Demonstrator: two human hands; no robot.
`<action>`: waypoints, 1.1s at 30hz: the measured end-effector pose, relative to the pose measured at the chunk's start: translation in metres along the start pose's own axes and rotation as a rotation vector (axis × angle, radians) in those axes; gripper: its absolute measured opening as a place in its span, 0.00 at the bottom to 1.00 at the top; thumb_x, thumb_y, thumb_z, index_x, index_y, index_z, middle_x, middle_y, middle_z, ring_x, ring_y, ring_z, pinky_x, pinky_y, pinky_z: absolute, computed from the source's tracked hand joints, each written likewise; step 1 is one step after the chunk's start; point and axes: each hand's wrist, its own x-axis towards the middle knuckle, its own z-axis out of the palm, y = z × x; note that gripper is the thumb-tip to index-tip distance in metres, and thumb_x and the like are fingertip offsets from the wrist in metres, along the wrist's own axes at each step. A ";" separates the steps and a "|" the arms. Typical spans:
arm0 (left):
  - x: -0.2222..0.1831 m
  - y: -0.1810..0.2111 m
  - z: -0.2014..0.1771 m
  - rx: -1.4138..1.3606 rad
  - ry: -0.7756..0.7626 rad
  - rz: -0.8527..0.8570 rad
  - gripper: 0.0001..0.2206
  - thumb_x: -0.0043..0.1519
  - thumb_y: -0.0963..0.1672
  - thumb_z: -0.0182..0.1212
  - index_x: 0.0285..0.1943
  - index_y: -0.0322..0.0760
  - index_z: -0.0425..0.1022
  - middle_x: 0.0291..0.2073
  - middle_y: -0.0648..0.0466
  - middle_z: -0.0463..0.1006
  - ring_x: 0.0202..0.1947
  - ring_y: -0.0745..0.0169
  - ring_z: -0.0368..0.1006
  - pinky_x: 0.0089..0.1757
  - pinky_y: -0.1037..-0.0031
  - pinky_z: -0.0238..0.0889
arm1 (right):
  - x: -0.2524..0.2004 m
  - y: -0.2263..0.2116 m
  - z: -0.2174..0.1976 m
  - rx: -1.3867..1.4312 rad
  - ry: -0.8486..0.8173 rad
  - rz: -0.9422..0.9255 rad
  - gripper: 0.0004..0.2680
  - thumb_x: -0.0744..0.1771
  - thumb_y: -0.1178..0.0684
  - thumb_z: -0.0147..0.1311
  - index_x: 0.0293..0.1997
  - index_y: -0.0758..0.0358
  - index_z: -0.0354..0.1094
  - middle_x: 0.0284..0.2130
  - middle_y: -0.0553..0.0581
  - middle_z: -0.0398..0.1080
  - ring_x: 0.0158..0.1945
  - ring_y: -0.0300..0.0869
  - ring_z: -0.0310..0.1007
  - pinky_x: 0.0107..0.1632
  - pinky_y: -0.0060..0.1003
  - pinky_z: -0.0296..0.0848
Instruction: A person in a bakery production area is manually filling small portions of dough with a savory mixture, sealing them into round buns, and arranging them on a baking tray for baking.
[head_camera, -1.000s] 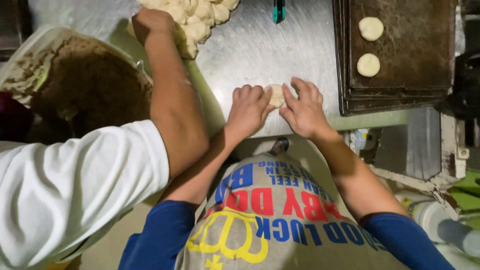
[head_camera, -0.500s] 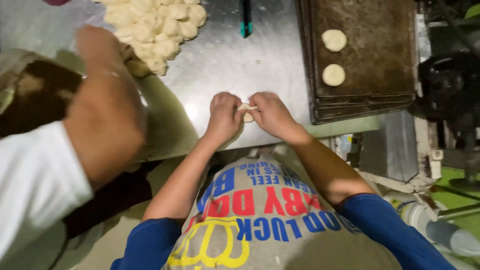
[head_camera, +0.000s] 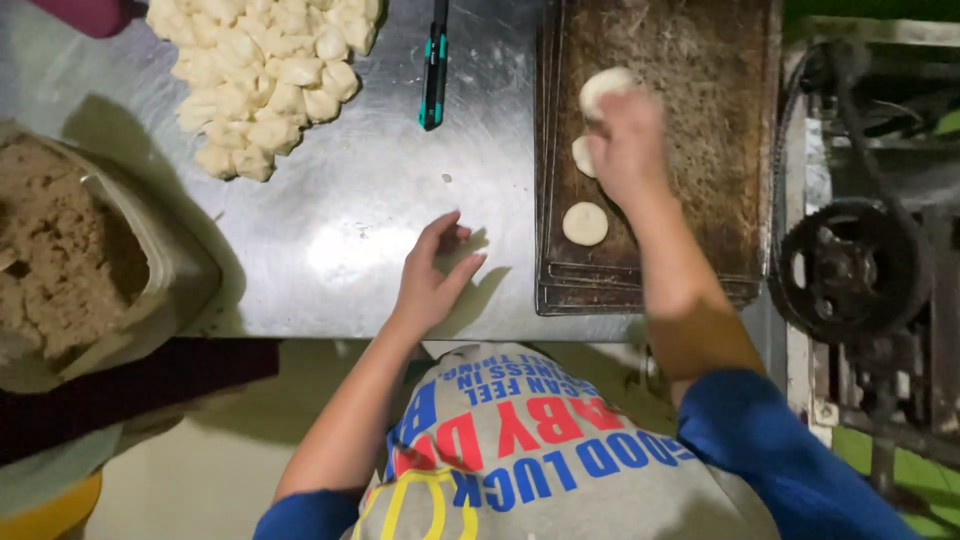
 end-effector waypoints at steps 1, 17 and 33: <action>-0.010 0.004 -0.001 0.011 0.010 -0.006 0.27 0.64 0.45 0.65 0.71 0.34 0.62 0.54 0.48 0.76 0.57 0.55 0.73 0.59 0.65 0.67 | -0.009 0.007 0.003 0.015 -0.002 -0.006 0.15 0.62 0.62 0.68 0.54 0.70 0.72 0.50 0.69 0.67 0.53 0.60 0.63 0.57 0.51 0.65; 0.082 -0.053 -0.100 0.765 0.184 0.143 0.20 0.66 0.49 0.58 0.62 0.35 0.70 0.48 0.45 0.73 0.52 0.42 0.65 0.50 0.55 0.61 | -0.007 -0.056 -0.050 0.157 -0.170 -0.073 0.24 0.71 0.41 0.48 0.73 0.69 0.57 0.71 0.73 0.51 0.74 0.68 0.42 0.71 0.68 0.47; 0.281 -0.094 -0.183 1.025 0.612 0.219 0.18 0.52 0.45 0.69 0.52 0.40 0.77 0.45 0.49 0.74 0.49 0.40 0.63 0.57 0.36 0.48 | -0.132 -0.190 -0.094 0.074 -0.075 0.185 0.11 0.68 0.54 0.56 0.53 0.68 0.74 0.55 0.62 0.73 0.65 0.55 0.69 0.71 0.51 0.66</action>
